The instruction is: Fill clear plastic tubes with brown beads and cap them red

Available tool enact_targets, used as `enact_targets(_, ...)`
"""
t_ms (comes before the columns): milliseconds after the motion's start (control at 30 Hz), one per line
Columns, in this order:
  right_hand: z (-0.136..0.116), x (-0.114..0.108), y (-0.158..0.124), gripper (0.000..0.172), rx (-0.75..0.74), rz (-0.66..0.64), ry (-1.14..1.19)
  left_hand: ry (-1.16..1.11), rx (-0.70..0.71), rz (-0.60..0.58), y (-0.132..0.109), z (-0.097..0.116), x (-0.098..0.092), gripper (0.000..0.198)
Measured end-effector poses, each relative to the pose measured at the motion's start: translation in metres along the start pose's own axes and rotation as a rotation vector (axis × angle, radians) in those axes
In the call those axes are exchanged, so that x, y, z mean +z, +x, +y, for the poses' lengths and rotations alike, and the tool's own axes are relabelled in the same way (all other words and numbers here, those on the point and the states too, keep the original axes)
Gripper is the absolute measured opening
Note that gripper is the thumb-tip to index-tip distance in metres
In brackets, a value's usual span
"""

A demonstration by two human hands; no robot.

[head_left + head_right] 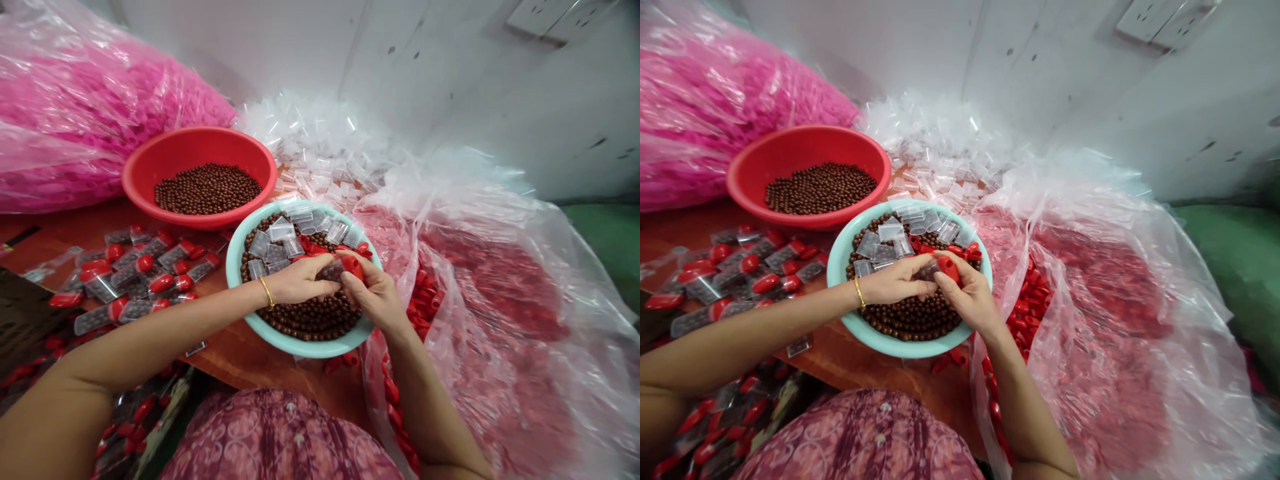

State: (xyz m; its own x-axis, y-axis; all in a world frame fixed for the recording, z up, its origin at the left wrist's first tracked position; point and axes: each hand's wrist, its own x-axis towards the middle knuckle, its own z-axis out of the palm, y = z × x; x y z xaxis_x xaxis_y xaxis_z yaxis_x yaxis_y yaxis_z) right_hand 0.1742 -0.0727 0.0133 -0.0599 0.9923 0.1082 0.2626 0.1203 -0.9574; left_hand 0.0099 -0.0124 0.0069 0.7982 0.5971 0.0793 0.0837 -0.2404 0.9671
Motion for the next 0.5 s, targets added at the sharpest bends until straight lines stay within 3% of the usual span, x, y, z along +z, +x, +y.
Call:
enact_targets(200,0.006,-0.007,-0.001,0.038,-0.048,-0.008,-0.195,0.077,0.021,-0.004,-0.002,0.002,-0.001,0.026)
enact_targets(500,-0.001,-0.019,-0.004,0.030,-0.064,-0.326,-0.365,0.105,0.038,-0.072,-0.004,0.003,-0.002,0.016)
